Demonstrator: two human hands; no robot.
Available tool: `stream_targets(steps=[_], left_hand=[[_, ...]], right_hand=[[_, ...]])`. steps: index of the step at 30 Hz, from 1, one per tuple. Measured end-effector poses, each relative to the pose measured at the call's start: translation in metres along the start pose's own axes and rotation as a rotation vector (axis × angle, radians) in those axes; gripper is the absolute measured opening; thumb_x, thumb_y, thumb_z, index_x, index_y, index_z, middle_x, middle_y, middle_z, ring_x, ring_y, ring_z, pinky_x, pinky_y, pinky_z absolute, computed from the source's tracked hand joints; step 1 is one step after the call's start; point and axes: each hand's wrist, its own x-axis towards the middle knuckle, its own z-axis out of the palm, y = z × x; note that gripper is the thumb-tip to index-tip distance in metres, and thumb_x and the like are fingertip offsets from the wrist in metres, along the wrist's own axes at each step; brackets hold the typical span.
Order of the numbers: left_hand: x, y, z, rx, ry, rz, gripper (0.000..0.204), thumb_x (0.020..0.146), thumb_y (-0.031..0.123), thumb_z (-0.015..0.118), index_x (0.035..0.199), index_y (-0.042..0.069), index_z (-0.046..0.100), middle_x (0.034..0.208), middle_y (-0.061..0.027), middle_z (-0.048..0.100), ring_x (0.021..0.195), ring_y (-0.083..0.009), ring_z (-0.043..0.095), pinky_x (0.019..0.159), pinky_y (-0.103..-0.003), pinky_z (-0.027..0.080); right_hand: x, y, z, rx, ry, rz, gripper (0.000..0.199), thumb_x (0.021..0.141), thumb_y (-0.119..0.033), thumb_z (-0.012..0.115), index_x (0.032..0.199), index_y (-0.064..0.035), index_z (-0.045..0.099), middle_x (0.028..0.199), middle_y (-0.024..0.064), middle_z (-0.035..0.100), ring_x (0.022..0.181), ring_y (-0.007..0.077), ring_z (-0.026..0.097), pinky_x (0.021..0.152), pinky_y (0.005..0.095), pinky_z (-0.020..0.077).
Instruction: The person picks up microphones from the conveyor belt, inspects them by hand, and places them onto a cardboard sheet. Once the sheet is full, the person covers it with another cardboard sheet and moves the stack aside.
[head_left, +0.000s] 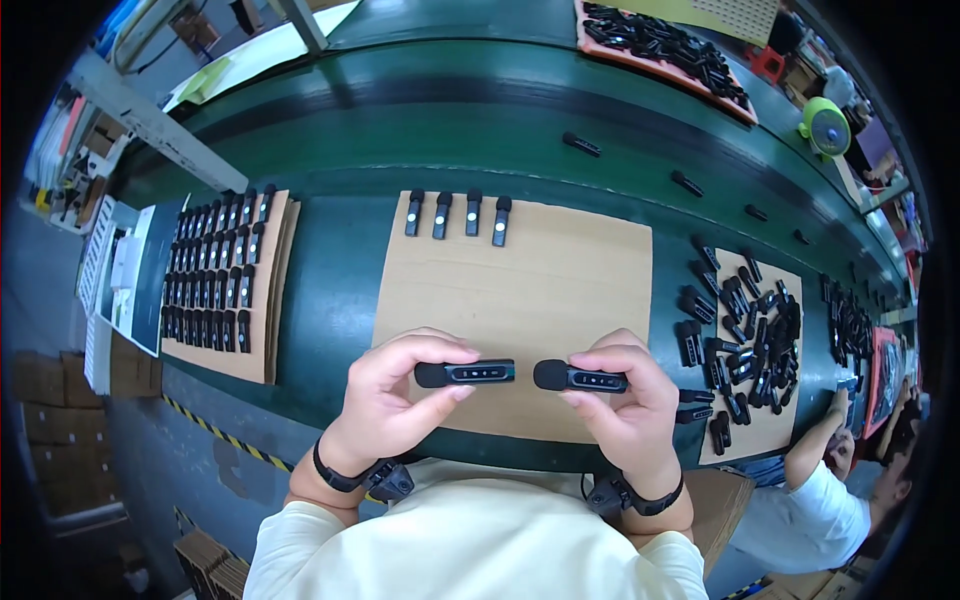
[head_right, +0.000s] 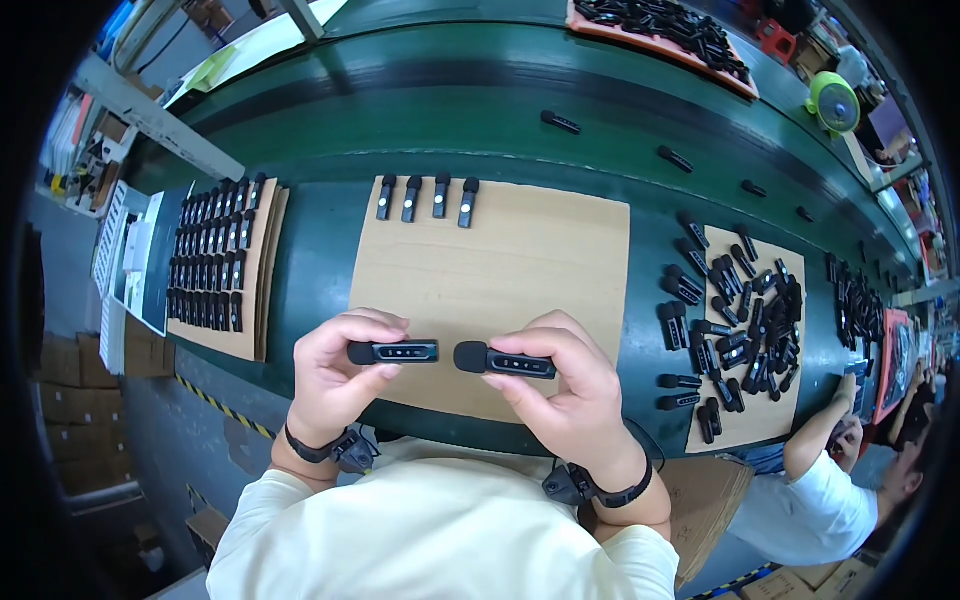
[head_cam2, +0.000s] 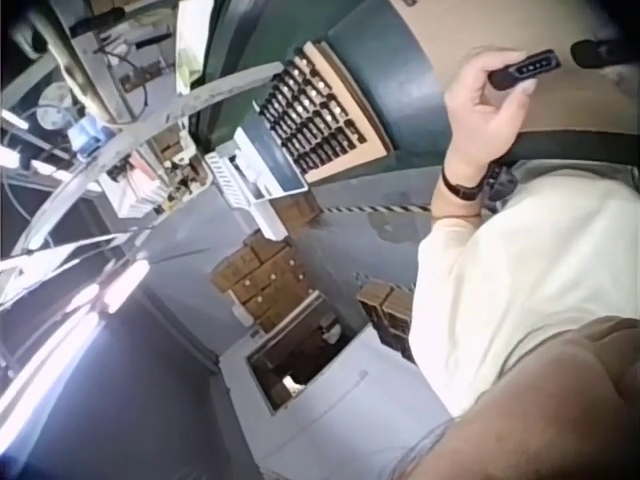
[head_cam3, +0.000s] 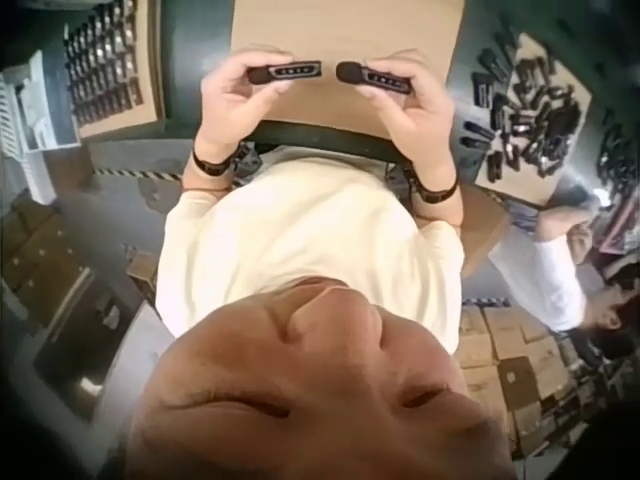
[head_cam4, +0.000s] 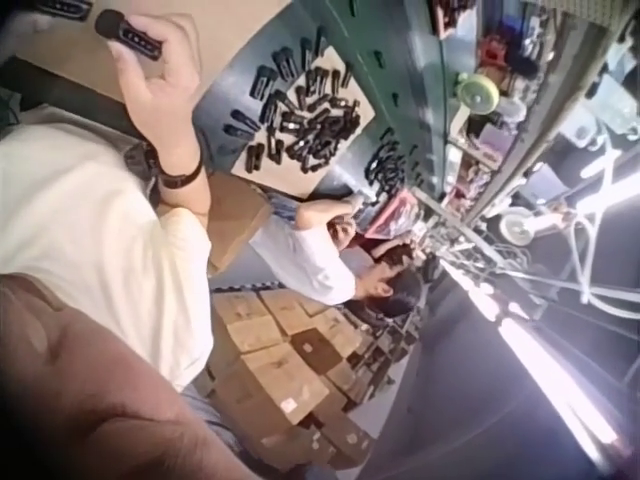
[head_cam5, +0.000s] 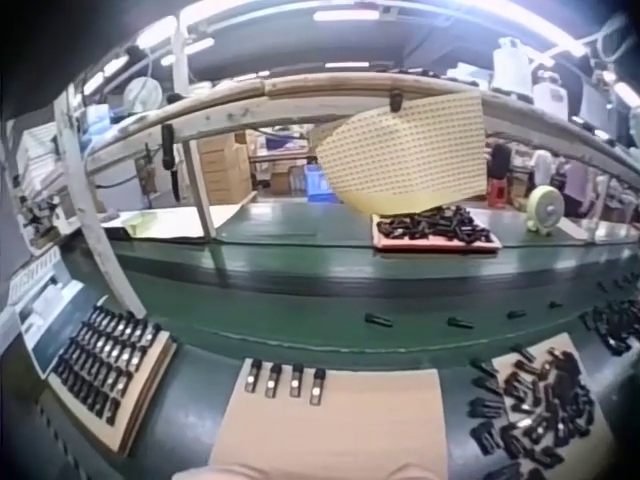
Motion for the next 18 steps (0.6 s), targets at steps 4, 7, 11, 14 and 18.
stream_targets(steps=[4, 7, 11, 14, 18], left_hand=[[0.001, -0.004, -0.001, -0.009, -0.039, 0.007, 0.029, 0.079, -0.006, 0.073, 0.107, -0.003, 0.068, 0.104, -0.0147, 0.070, 0.099, -0.0222, 0.067, 0.087, -0.031, 0.051], [0.002, -0.006, -0.001, 0.000, -0.057, 0.016, 0.029, 0.079, -0.005, 0.074, 0.107, -0.002, 0.068, 0.105, -0.0144, 0.070, 0.100, -0.0237, 0.066, 0.089, -0.033, 0.051], [0.003, -0.009, 0.000, 0.025, -0.093, 0.029, 0.031, 0.079, -0.004, 0.075, 0.109, -0.002, 0.068, 0.106, -0.0145, 0.071, 0.101, -0.0258, 0.066, 0.092, -0.035, 0.051], [0.005, -0.009, 0.002, -0.004, -0.098, 0.043, 0.031, 0.079, -0.003, 0.075, 0.109, -0.002, 0.068, 0.105, -0.0144, 0.071, 0.102, -0.0267, 0.066, 0.095, -0.038, 0.050], [0.006, -0.012, 0.002, -0.032, -0.114, 0.058, 0.031, 0.079, -0.001, 0.076, 0.109, -0.002, 0.068, 0.106, -0.0143, 0.071, 0.102, -0.0265, 0.066, 0.098, -0.040, 0.050]], right_hand=[[-0.002, 0.005, 0.003, -0.017, 0.019, 0.029, 0.029, 0.075, 0.001, 0.080, 0.100, 0.0007, 0.066, 0.087, 0.0090, 0.064, 0.078, 0.0176, 0.058, 0.072, 0.0275, 0.0446], [-0.001, 0.007, 0.003, -0.044, 0.013, 0.020, 0.029, 0.074, 0.000, 0.081, 0.099, 0.0006, 0.066, 0.085, 0.0092, 0.064, 0.077, 0.0176, 0.057, 0.071, 0.0278, 0.0443], [-0.001, 0.007, 0.004, -0.055, -0.001, 0.023, 0.028, 0.074, -0.001, 0.081, 0.098, 0.0005, 0.067, 0.084, 0.0094, 0.064, 0.075, 0.0178, 0.057, 0.068, 0.0280, 0.0436], [-0.001, 0.007, 0.003, -0.070, 0.011, 0.011, 0.027, 0.074, -0.003, 0.082, 0.096, 0.0006, 0.067, 0.083, 0.0092, 0.063, 0.074, 0.0178, 0.056, 0.066, 0.0279, 0.0427], [-0.001, 0.006, 0.001, -0.072, -0.004, 0.029, 0.027, 0.075, -0.004, 0.081, 0.097, 0.0006, 0.066, 0.083, 0.0088, 0.062, 0.076, 0.0181, 0.056, 0.068, 0.0277, 0.0427]])
